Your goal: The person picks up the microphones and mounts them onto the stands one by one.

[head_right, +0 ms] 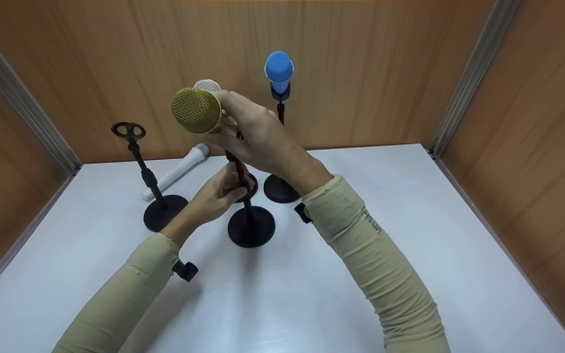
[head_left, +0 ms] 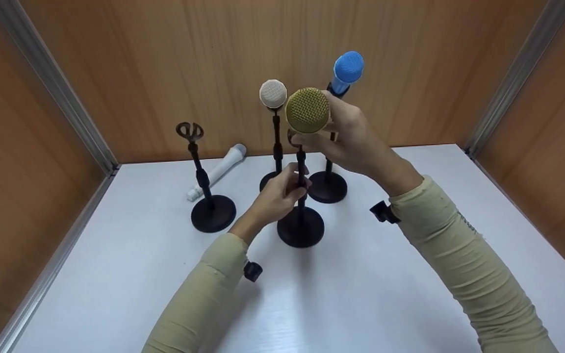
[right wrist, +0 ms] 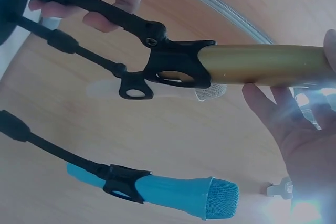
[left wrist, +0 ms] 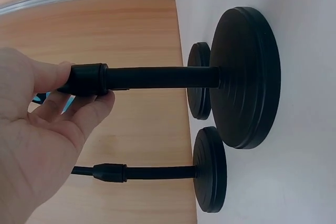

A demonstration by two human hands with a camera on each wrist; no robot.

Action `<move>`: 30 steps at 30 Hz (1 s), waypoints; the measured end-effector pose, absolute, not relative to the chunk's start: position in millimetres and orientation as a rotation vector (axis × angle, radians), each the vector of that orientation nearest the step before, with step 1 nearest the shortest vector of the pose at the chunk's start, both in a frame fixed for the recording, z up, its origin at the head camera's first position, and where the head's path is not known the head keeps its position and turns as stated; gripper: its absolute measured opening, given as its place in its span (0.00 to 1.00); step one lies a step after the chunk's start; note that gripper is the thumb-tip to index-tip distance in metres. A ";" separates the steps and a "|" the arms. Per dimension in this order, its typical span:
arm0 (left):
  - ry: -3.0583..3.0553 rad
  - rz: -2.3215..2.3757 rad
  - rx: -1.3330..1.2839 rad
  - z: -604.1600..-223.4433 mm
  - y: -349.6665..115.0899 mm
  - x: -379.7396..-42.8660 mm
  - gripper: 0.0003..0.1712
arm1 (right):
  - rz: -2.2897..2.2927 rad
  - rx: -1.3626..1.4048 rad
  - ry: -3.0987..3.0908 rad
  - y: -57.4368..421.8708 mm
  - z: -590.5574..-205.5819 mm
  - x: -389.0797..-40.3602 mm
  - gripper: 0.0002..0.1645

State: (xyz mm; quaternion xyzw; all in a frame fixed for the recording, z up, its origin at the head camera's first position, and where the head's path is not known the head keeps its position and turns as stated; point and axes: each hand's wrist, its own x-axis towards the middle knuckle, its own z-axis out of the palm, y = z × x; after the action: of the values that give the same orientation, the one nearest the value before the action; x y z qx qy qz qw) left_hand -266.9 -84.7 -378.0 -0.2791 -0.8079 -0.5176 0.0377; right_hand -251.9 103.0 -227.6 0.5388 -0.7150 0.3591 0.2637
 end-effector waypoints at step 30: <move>-2.483 -1.525 -0.885 -384.1 -85.7 -270.0 0.17 | 1.051 1.326 -2.092 99.1 -286.8 -306.6 0.28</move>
State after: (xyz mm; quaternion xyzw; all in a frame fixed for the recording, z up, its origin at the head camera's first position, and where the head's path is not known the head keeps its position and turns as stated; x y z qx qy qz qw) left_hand -270.0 -85.7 -384.1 -0.2902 -0.8144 -0.5002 0.0481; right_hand -306.6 99.1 -286.8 0.4805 -0.7578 0.3807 0.2236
